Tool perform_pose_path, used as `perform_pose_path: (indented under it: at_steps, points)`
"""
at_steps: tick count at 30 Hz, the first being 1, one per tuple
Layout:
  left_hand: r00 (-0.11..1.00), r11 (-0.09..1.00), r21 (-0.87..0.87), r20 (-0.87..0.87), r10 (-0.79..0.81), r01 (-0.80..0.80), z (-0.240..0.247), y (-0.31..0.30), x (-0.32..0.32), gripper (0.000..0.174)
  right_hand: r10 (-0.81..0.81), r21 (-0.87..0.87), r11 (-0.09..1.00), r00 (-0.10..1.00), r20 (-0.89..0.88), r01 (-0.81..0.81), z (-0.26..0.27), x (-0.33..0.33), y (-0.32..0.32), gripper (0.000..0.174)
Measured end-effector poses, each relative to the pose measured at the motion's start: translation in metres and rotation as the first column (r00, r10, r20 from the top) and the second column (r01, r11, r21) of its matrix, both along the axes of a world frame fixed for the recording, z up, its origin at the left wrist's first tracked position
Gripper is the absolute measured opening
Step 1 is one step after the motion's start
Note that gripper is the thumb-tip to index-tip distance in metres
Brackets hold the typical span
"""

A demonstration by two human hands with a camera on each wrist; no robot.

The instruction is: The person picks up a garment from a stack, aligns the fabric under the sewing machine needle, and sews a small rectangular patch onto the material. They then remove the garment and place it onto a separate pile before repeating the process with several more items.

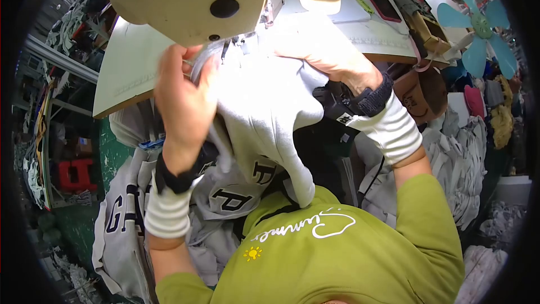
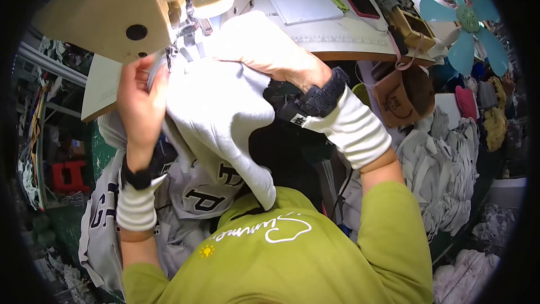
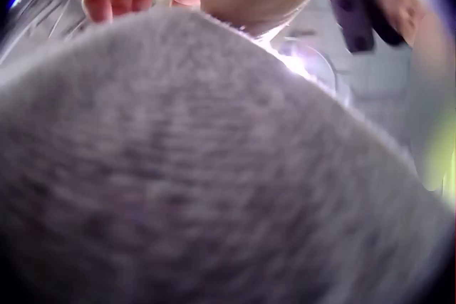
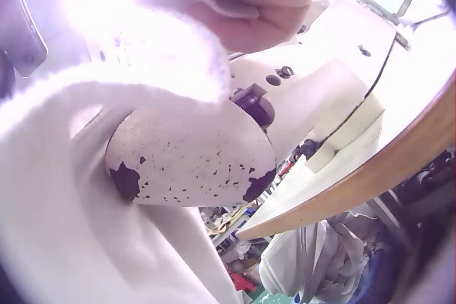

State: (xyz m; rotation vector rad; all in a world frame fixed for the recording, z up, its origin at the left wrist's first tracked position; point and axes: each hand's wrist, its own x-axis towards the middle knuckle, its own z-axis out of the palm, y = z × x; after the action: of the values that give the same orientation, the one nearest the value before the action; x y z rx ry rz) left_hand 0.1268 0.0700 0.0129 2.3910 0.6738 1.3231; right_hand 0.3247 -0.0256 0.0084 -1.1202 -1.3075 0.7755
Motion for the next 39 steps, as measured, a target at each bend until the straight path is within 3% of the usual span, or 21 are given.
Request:
perform_pose_path:
  at_steps: [1, 2, 3, 4, 6, 17, 19, 34, 39]
  points:
    - [0.997, 0.911, 0.405, 0.007, 0.078, -0.075, 0.009, -0.009, -0.004, 0.019, 0.014, 0.016, 1.0, 1.0, -0.005, -0.014, -0.001, 0.001, 0.001, 0.011]
    - [0.992, 0.893, 0.447, -0.08, 0.099, -0.053, 0.016, -0.026, -0.012, 0.028, 0.014, 0.017, 1.0, 1.0, -0.005, -0.014, -0.001, 0.002, 0.002, 0.011]
    - [0.986, 0.91, 0.406, -0.164, -0.021, 0.087, 0.017, -0.04, -0.017, 0.03, 0.031, 0.019, 0.999, 0.999, -0.02, -0.03, -0.002, 0.002, 0.003, 0.011]
    - [0.986, 0.911, 0.404, -0.165, -0.019, 0.085, 0.015, -0.051, -0.016, 0.03, 0.05, 0.019, 0.999, 0.998, -0.035, -0.049, -0.002, 0.003, 0.003, 0.012]
    - [0.933, 0.95, 0.21, -0.326, -0.155, 0.231, 0.011, -0.069, -0.009, 0.028, 0.048, -0.004, 0.999, 0.999, -0.025, -0.048, 0.001, 0.004, 0.001, 0.011]
    - [0.95, 0.959, 0.223, -0.297, -0.102, 0.173, 0.009, -0.067, -0.011, 0.032, 0.027, -0.059, 0.998, 0.999, 0.046, -0.025, 0.0, 0.008, 0.014, 0.012]
    - [0.95, 0.963, 0.203, -0.293, -0.11, 0.174, 0.009, -0.068, -0.013, 0.034, 0.072, 0.016, 0.997, 0.995, -0.069, -0.071, -0.001, 0.008, 0.014, 0.013]
    - [0.944, 0.964, 0.196, -0.311, -0.114, 0.181, 0.007, -0.07, -0.01, 0.034, 0.051, -0.054, 0.997, 0.998, -0.036, -0.053, -0.002, 0.012, 0.018, 0.023]
    - [0.939, 0.962, 0.222, -0.336, -0.075, 0.156, 0.007, -0.07, -0.011, 0.034, 0.081, 0.002, 0.997, 0.993, -0.086, -0.081, -0.002, 0.009, 0.017, 0.021]
